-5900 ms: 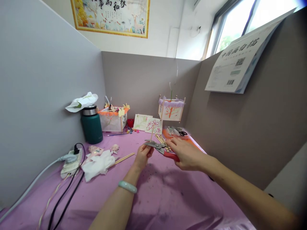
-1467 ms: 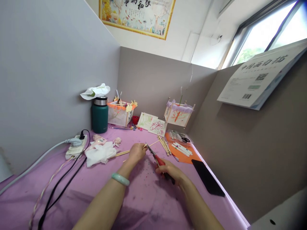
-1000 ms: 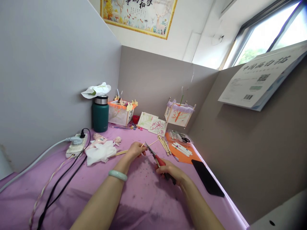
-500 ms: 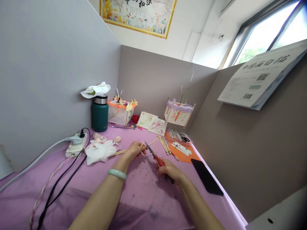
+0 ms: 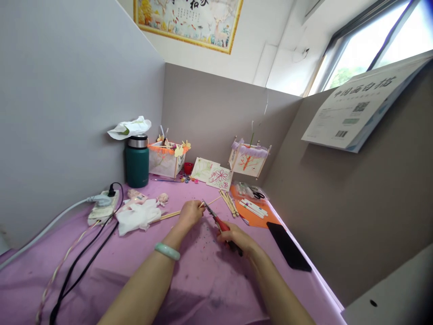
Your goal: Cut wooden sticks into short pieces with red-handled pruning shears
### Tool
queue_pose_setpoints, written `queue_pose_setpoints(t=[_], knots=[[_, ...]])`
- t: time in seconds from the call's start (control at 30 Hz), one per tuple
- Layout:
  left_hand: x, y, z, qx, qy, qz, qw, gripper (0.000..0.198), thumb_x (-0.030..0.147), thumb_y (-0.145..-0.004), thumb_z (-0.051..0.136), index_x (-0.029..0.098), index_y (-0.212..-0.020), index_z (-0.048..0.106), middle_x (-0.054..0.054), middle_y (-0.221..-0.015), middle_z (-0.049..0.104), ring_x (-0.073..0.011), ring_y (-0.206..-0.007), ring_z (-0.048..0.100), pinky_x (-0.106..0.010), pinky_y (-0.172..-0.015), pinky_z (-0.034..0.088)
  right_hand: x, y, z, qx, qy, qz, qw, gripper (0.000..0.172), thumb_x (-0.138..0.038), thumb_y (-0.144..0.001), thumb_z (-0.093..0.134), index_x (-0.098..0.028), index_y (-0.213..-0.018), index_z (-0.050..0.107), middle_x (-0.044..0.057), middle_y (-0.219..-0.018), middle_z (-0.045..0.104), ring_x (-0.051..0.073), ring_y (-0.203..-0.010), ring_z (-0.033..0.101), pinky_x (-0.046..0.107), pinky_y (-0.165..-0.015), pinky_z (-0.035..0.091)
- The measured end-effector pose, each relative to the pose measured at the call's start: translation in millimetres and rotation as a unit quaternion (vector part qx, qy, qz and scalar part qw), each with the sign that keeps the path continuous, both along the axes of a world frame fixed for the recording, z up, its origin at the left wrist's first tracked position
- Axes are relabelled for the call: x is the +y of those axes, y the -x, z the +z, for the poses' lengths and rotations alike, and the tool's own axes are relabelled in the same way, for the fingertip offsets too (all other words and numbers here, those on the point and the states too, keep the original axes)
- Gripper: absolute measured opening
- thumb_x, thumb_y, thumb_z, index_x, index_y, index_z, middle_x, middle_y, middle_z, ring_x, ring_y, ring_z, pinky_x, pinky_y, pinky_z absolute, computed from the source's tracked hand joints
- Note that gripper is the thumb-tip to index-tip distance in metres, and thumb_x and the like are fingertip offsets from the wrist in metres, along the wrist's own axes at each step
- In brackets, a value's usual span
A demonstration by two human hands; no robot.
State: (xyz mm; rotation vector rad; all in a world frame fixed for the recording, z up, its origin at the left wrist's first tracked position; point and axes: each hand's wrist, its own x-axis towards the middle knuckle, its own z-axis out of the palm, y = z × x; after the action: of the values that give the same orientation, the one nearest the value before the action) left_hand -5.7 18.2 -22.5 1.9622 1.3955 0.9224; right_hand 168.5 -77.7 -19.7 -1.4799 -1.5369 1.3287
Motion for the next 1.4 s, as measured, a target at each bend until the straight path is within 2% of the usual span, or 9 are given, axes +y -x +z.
queue_pose_setpoints(t=[0.3, 0.43, 0.57, 0.73, 0.93, 1.1, 1.3, 1.4], knots=[[1.8, 7.2, 5.5, -0.040, 0.104, -0.038, 0.993, 0.029, 0.031, -0.081, 0.051, 0.014, -0.061, 0.063, 0.000, -0.053, 0.062, -0.0078, -0.039, 0.047, -0.021, -0.045, 0.033, -3.6, -0.3, 8.4, 0.034, 0.028, 0.012, 0.999, 0.021, -0.022, -0.059, 0.060, -0.020, -0.078, 0.050, -0.004, -0.064, 0.050, 0.008, -0.050, 0.044, 0.019, -0.044, 0.032], [7.1, 9.2, 2.6, -0.069, 0.168, -0.055, 0.982, 0.027, 0.033, -0.082, 0.050, 0.011, -0.077, 0.065, -0.002, -0.062, 0.066, -0.0068, -0.037, 0.045, -0.021, -0.041, 0.030, -5.6, 1.0, 10.5, 0.032, 0.019, 0.017, 0.999, 0.023, -0.021, -0.059, 0.061, -0.019, -0.080, 0.053, -0.004, -0.068, 0.051, 0.007, -0.052, 0.044, 0.019, -0.045, 0.032], [9.7, 10.5, 1.4, -0.085, 0.200, -0.064, 0.974, 0.033, 0.038, -0.083, 0.049, 0.009, -0.088, 0.064, -0.005, -0.066, 0.068, -0.0064, -0.036, 0.044, -0.021, -0.038, 0.029, -6.5, 1.8, 11.5, 0.024, 0.021, 0.011, 0.999, 0.024, -0.021, -0.058, 0.061, -0.019, -0.081, 0.053, -0.004, -0.068, 0.052, 0.008, -0.052, 0.045, 0.019, -0.046, 0.032], [8.6, 11.1, 3.4, -0.074, 0.180, -0.067, 0.979, 0.034, 0.042, -0.080, 0.052, 0.010, -0.087, 0.065, -0.005, -0.068, 0.068, -0.0070, -0.037, 0.045, -0.021, -0.040, 0.030, -4.7, 1.5, 10.0, -0.004, 0.007, 0.012, 1.000, 0.023, -0.019, -0.057, 0.060, -0.019, -0.078, 0.052, -0.005, -0.065, 0.050, 0.008, -0.050, 0.043, 0.020, -0.043, 0.030], [1.0, 3.9, 5.4, -0.018, 0.072, -0.029, 0.997, 0.029, 0.033, -0.082, 0.048, 0.015, -0.067, 0.065, 0.000, -0.050, 0.059, -0.0102, -0.045, 0.050, -0.022, -0.052, 0.034, -0.6, 4.2, 7.8, -0.050, -0.026, -0.011, 0.998, 0.023, -0.014, -0.054, 0.055, -0.019, -0.075, 0.050, -0.006, -0.056, 0.045, 0.008, -0.045, 0.039, 0.021, -0.040, 0.025], [-1.8, -0.1, 3.6, 0.004, 0.014, -0.002, 1.000, 0.016, 0.025, -0.078, 0.053, 0.018, -0.071, 0.065, -0.001, -0.060, 0.063, -0.0116, -0.055, 0.054, -0.022, -0.057, 0.034, -2.0, 4.0, 5.6, -0.037, -0.014, -0.018, 0.999, 0.019, -0.016, -0.056, 0.054, -0.020, -0.072, 0.045, -0.007, -0.052, 0.042, 0.008, -0.044, 0.038, 0.021, -0.040, 0.025], [0.7, 3.8, 5.7, -0.004, 0.057, -0.015, 0.998, 0.026, 0.028, -0.080, 0.051, 0.016, -0.059, 0.063, -0.002, -0.059, 0.064, -0.0090, -0.046, 0.049, -0.022, -0.052, 0.035, -4.7, -0.8, 7.2, -0.004, 0.019, -0.004, 1.000, 0.022, -0.026, -0.062, 0.061, -0.021, -0.079, 0.049, -0.005, -0.060, 0.049, 0.008, -0.047, 0.042, 0.020, -0.043, 0.031], [1.8, 7.7, 7.6, -0.022, 0.107, -0.030, 0.994, 0.026, 0.030, -0.080, 0.051, 0.014, -0.066, 0.065, -0.001, -0.059, 0.065, -0.0077, -0.041, 0.046, -0.021, -0.047, 0.034, -5.0, -2.5, 9.0, 0.008, 0.027, 0.006, 1.000, 0.024, -0.026, -0.062, 0.062, -0.021, -0.083, 0.052, -0.005, -0.063, 0.051, 0.008, -0.049, 0.044, 0.020, -0.045, 0.032]])
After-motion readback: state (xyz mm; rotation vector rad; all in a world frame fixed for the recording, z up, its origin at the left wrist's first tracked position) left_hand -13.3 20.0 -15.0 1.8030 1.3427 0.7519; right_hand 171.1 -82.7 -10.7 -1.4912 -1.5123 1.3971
